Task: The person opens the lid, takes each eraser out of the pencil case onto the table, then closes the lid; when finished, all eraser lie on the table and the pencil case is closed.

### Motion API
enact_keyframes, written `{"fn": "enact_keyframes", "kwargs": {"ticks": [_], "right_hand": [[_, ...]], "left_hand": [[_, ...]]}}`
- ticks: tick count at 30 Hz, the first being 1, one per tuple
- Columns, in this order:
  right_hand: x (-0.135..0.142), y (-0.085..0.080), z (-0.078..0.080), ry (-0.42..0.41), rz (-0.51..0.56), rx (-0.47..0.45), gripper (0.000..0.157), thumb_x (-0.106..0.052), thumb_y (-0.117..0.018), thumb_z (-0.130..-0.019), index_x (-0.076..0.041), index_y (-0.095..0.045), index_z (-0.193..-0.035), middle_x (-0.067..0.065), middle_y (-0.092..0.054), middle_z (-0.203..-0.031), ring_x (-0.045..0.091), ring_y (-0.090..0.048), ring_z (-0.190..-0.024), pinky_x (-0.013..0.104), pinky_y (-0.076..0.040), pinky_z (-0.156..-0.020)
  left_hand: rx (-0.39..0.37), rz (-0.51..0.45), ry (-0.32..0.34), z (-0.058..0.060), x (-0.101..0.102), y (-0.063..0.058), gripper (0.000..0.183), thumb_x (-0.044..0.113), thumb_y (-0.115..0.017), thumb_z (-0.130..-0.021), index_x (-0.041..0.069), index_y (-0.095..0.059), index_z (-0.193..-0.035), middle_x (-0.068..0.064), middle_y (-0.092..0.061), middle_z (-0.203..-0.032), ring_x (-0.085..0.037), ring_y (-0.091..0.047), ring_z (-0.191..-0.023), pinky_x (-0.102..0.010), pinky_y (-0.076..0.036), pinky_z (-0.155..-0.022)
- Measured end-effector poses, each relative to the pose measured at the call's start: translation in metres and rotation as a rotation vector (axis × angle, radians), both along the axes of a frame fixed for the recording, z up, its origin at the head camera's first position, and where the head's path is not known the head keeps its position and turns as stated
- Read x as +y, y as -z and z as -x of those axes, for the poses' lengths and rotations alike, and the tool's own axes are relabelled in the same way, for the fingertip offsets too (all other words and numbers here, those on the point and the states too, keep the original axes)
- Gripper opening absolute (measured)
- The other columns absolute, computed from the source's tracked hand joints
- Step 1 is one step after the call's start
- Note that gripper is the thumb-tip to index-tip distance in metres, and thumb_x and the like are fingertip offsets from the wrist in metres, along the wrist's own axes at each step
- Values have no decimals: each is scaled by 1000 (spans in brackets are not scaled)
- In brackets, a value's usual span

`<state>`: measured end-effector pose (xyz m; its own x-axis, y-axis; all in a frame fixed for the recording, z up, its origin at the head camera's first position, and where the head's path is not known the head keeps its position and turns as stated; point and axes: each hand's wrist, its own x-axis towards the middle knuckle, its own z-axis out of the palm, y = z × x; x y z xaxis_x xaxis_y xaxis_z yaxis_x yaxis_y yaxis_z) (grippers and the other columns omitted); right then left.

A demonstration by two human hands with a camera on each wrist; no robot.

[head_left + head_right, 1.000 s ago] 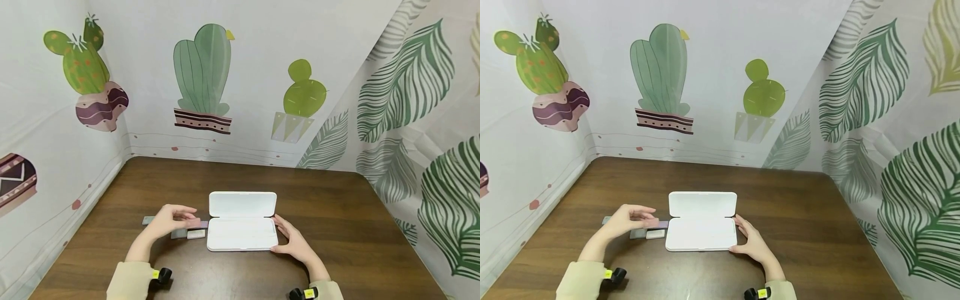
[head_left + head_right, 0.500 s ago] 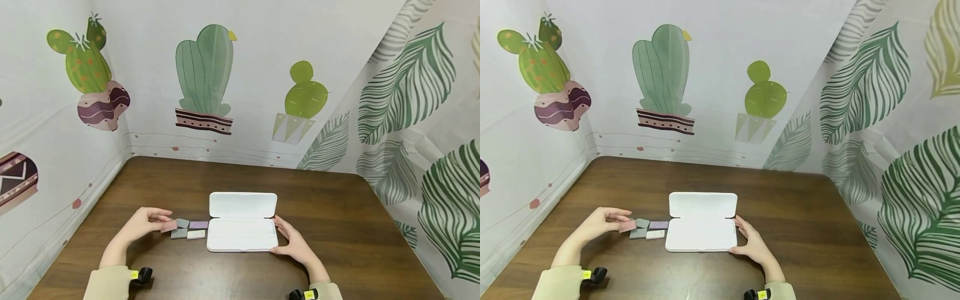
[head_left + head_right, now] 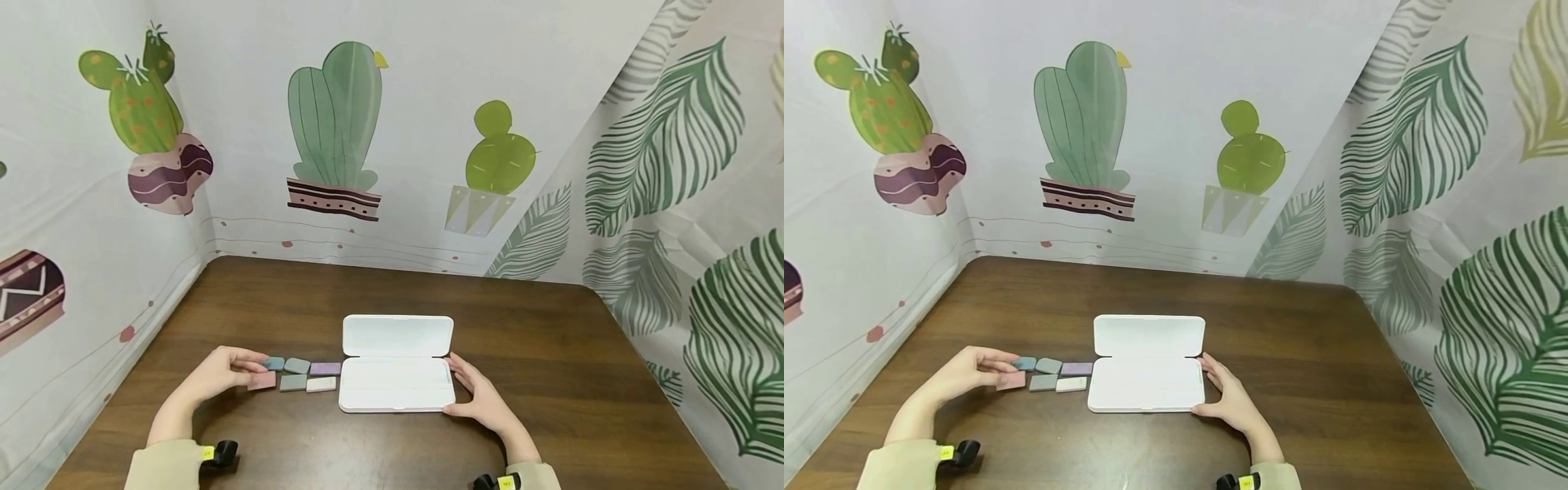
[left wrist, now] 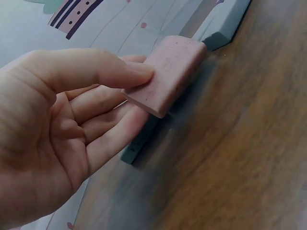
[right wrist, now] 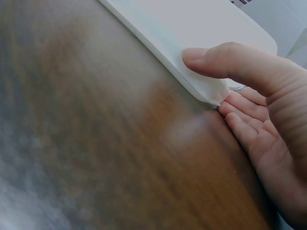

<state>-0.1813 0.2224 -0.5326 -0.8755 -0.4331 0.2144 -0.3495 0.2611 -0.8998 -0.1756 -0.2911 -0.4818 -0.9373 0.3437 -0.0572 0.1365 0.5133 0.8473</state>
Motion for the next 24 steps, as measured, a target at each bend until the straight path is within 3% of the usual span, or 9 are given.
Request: {"fn": "enact_keyframes", "kwargs": {"ticks": [7, 24], "right_hand": [[0, 1, 0, -8, 12, -3, 95, -8, -85, -72, 8, -30, -148, 31, -44, -144, -8, -42, -129, 6, -32, -105], [0, 1, 0, 2, 1, -20, 96, -8, -86, -71, 6, -31, -148, 28, -44, -145, -5, -42, -130, 7, -32, -106]], "left_hand": [[-17, -10, 41, 2, 5, 3, 39, 6, -71, -83, -11, -64, -117, -19, -74, -100, 0, -66, -86, -21, -55, -69], [-4, -25, -57, 3, 10, 6, 43, 6, -74, -83, -8, -63, -122, -16, -74, -100, -3, -66, -86, -22, -52, -63]]}}
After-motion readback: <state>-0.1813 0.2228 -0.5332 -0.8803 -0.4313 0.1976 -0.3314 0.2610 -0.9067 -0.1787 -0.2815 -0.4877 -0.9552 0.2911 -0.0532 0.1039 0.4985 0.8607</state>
